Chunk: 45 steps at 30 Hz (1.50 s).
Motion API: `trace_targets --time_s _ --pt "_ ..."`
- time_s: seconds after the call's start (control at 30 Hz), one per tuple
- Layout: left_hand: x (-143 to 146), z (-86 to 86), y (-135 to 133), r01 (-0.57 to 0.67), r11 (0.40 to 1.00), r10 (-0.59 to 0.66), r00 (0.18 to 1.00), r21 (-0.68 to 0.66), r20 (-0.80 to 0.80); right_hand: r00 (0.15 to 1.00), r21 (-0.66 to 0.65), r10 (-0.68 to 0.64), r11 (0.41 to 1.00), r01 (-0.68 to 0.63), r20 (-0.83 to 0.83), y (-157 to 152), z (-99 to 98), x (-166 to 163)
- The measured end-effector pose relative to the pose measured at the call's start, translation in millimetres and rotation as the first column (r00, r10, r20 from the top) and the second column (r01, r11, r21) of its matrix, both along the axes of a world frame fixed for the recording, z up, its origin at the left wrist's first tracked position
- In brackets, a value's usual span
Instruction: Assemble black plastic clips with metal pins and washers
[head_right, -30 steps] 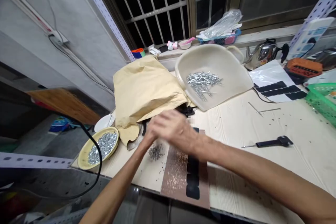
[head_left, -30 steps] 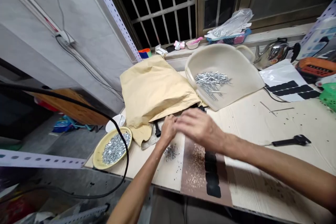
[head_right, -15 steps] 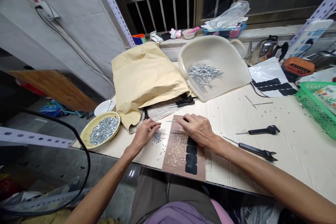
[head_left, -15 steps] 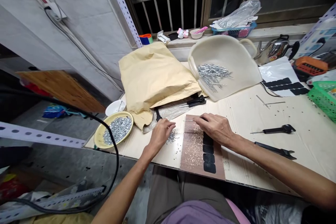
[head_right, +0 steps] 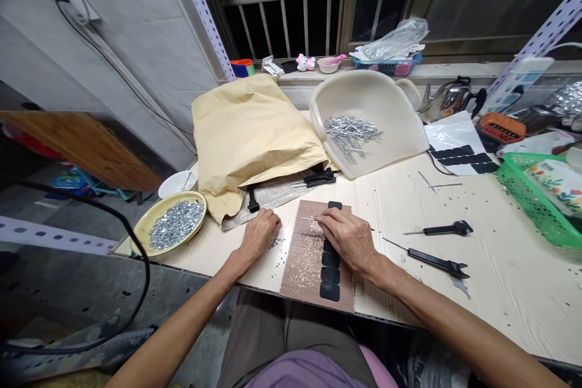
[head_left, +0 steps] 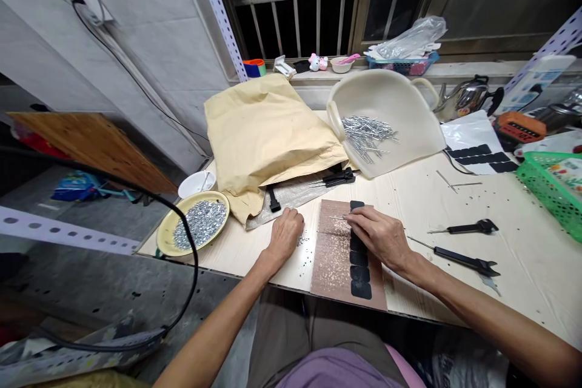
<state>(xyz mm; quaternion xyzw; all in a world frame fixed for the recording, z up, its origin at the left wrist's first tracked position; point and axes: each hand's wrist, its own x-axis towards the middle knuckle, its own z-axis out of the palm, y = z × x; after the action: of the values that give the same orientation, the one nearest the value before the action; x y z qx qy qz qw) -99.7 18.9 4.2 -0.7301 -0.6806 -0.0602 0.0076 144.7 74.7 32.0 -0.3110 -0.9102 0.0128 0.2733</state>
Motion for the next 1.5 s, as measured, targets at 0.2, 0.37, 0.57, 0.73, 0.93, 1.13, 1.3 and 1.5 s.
trace_targets --time_s 0.2,0.37,0.57,0.73,0.93,1.13,1.3,1.5 --pt "1.8 4.9 -1.4 -0.191 0.981 0.124 0.725 0.025 0.677 0.999 -0.159 0.033 0.987 -0.038 -0.037 -9.2 1.2 -17.0" --pt "17.8 21.4 -5.4 -0.161 0.958 0.234 -0.04 -0.237 0.971 0.994 -0.213 0.09 0.972 -0.103 -0.067 -18.5 1.5 -30.7" --pt "31.0 34.3 -6.9 -0.112 0.958 0.231 -0.238 -0.263 0.943 0.995 -0.19 0.071 0.978 -0.084 -0.077 -19.5 2.2 -32.3" --pt "31.1 32.4 -9.8 -0.1 0.971 0.2 -0.142 -0.215 0.969 0.996 -0.209 0.06 0.975 -0.072 -0.064 -21.6 1.9 -28.1" --pt "32.6 33.2 -11.5 -0.068 0.983 0.164 -0.079 -0.169 0.983 0.998 -0.159 0.051 0.986 -0.055 -0.028 -23.4 2.2 -24.6" --pt "35.9 30.3 -7.3 -0.057 0.974 0.214 -0.101 -0.221 0.972 1.0 -0.129 0.015 0.992 -0.017 -0.02 -23.6 8.5 -21.1" --pt "45.5 28.6 -4.8 -0.037 0.965 0.254 -0.087 -0.258 0.963 0.997 -0.235 -0.028 0.972 0.01 -0.076 -23.7 4.4 -16.2" --pt "58.6 31.1 -3.1 -0.109 0.968 0.22 -0.066 -0.226 0.973 0.987 -0.425 -0.101 0.904 0.04 -0.123 -20.3 6.5 -12.6"
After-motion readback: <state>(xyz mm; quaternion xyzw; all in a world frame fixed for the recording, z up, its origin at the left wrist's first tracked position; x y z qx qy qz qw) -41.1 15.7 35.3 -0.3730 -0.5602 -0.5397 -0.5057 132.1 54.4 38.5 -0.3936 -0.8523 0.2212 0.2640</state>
